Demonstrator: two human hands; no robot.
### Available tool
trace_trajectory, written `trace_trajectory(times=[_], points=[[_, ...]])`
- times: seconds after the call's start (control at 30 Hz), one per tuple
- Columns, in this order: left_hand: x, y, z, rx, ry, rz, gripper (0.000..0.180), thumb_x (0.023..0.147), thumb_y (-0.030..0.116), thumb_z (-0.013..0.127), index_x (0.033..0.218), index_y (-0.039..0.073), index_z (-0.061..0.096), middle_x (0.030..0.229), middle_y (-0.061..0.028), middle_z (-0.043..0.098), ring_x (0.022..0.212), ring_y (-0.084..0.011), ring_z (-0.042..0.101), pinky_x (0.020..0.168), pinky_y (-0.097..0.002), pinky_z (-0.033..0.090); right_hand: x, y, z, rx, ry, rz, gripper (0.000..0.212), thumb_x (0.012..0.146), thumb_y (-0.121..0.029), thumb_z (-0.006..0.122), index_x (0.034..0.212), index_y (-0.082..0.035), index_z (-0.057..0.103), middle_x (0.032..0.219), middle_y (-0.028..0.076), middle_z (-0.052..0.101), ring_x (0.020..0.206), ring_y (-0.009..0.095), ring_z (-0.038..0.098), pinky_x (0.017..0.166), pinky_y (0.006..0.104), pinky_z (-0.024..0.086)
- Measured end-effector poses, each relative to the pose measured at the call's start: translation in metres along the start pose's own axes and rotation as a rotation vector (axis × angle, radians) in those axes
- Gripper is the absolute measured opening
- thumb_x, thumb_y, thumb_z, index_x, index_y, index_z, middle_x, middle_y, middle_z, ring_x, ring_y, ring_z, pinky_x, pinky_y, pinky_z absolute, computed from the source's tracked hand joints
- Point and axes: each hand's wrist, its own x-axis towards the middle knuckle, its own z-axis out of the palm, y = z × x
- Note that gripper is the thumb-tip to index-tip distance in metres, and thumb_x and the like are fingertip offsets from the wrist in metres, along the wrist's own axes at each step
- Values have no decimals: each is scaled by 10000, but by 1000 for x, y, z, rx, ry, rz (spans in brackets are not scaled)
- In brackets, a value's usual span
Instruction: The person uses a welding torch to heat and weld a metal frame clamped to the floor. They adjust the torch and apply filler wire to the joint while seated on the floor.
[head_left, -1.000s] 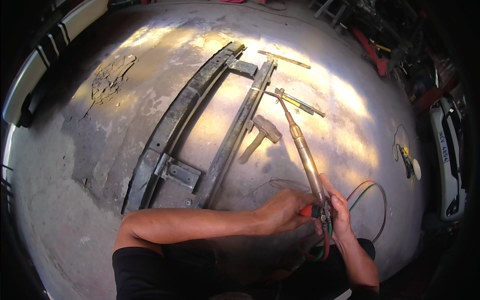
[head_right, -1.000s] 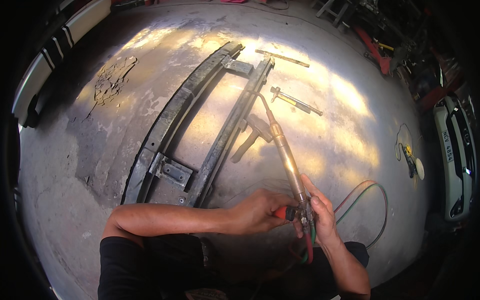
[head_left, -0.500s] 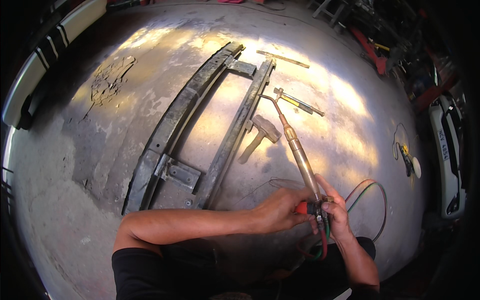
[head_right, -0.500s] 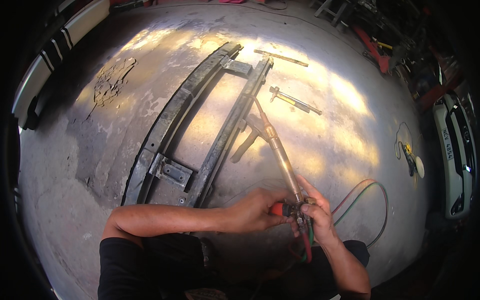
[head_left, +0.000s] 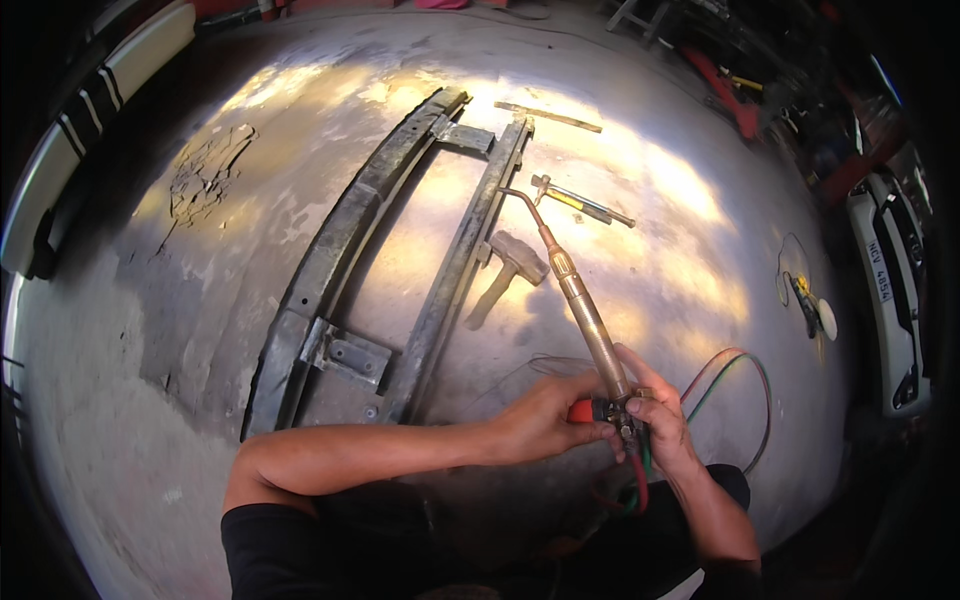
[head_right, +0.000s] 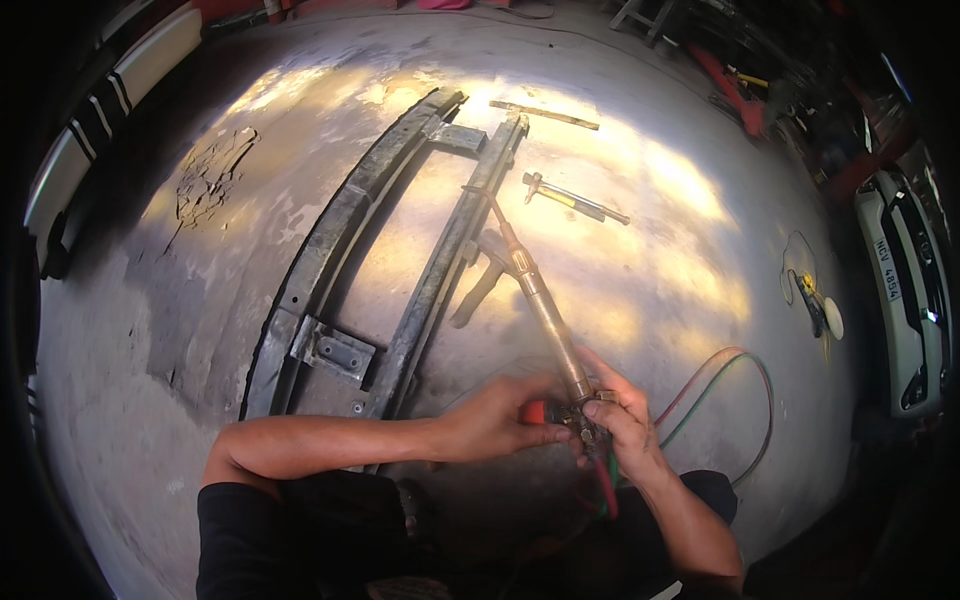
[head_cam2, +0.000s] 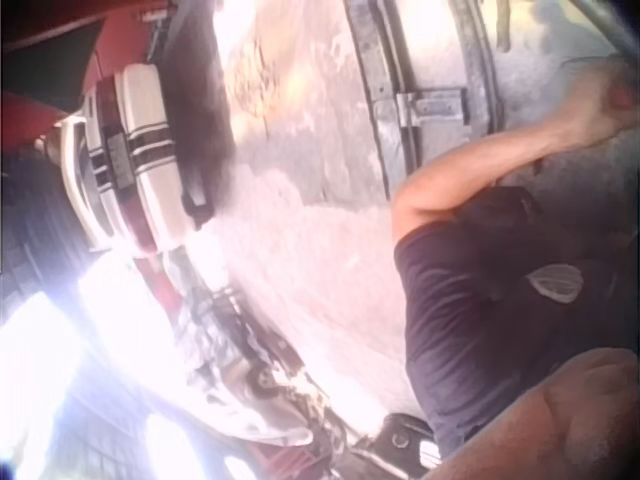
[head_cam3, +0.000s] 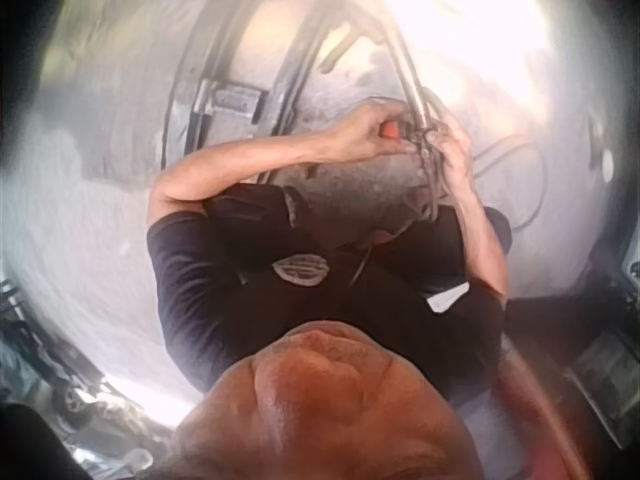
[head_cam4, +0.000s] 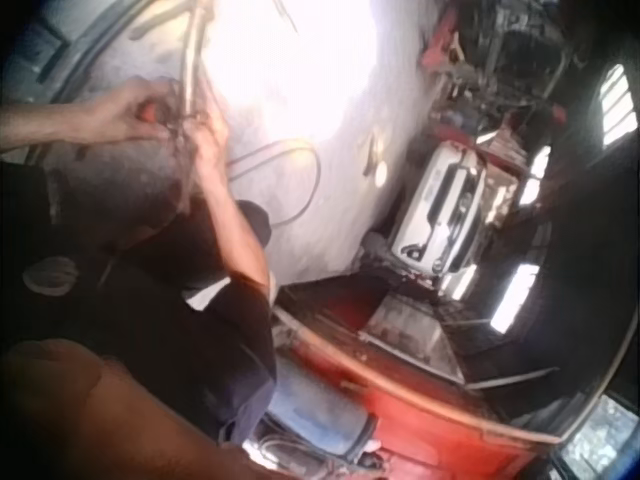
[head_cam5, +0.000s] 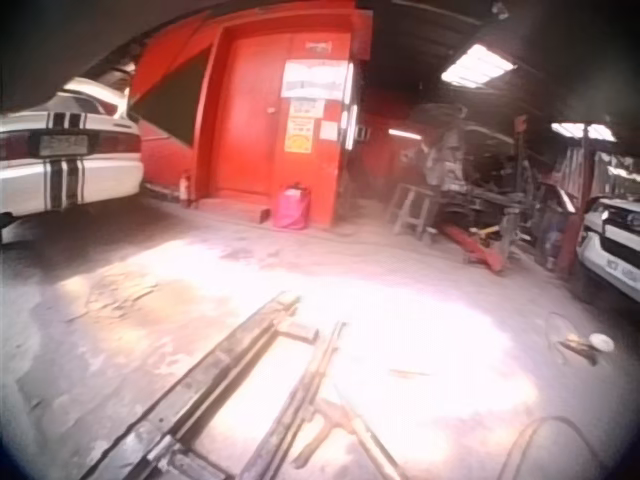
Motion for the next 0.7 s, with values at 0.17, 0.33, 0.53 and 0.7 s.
trace_trajectory(times=[0.17, 0.33, 0.53, 0.7], points=[[5, -16, -1, -30, -17, -157, 394, 891, 210, 810, 1233, 70, 675, 877, -18, 681, 749, -98, 557, 695, -282, 475, 1, -4, -1, 9, -61, -13, 663, 1012, -247, 538, 1588, -27, 293, 1050, 157, 694, 625, 168, 662, 503, 293, 570], [12, -3, 6, 47, -114, -320, 329, 893, 166, 818, 1137, 16, 656, 917, 3, 685, 770, -37, 538, 698, -230, 460, -6, -3, -9, -166, 21, -44, 579, 1079, -309, 531, 1602, -153, 335, 957, 56, 677, 663, 86, 626, 538, 257, 543], [10, -11, 17, -57, 23, -182, 354, 885, 129, 810, 1152, -6, 622, 1011, -89, 747, 802, -85, 592, 746, -262, 507, -1, 2, -15, -77, -19, -22, 596, 1068, -318, 552, 1603, -163, 341, 828, 23, 622, 594, 73, 589, 518, 245, 518], [10, -13, 20, -55, -7, -272, 312, 903, 64, 784, 1136, -8, 590, 1004, -56, 691, 896, -69, 600, 784, -242, 502, -6, 0, -20, -98, -20, -41, 638, 1031, -216, 600, 1600, -109, 332, 815, 50, 652, 619, 93, 620, 523, 263, 520]])
